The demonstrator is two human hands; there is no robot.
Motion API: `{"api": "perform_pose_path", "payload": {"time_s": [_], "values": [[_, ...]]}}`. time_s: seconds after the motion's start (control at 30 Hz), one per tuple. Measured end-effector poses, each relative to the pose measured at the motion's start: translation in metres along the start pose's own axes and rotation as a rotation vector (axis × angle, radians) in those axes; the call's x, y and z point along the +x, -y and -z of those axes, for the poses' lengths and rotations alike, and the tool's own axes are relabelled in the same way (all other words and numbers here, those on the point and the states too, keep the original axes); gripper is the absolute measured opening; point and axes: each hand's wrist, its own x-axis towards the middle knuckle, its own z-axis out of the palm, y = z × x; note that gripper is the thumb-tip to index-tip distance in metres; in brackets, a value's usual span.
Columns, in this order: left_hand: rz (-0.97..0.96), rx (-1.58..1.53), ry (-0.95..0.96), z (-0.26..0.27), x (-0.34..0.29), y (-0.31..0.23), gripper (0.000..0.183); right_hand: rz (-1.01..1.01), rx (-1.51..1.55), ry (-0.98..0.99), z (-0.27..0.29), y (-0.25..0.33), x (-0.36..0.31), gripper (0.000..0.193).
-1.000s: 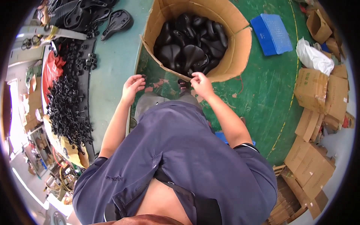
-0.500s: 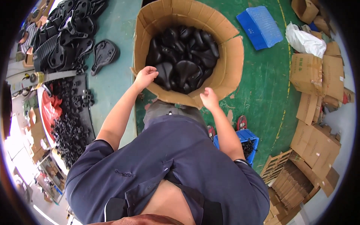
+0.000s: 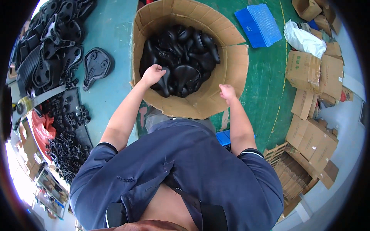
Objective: Assembling various components onto bicycle seat bases at a factory workbench.
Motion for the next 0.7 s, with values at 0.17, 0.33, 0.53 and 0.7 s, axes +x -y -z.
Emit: {"api": "perform_pose_path", "payload": {"time_s": [0.17,0.33,0.53,0.7], "values": [[0.024,-0.132,0.007,-0.046,0.071,0.025,0.051,0.036,0.076,0.006,-0.006,0.037,0.082,0.046],[0.016,-0.009,-0.023,-0.099,0.143,-0.021,0.056,-0.028,0.154,-0.021,0.005,0.049,0.183,0.078],[0.137,-0.087,-0.137,-0.162,0.248,-0.063,0.07,-0.126,0.083,0.002,-0.024,0.045,0.32,0.077],[0.279,-0.116,-0.191,-0.214,0.339,-0.056,0.08,-0.089,0.357,0.197,-0.058,0.066,0.352,0.075]]}}
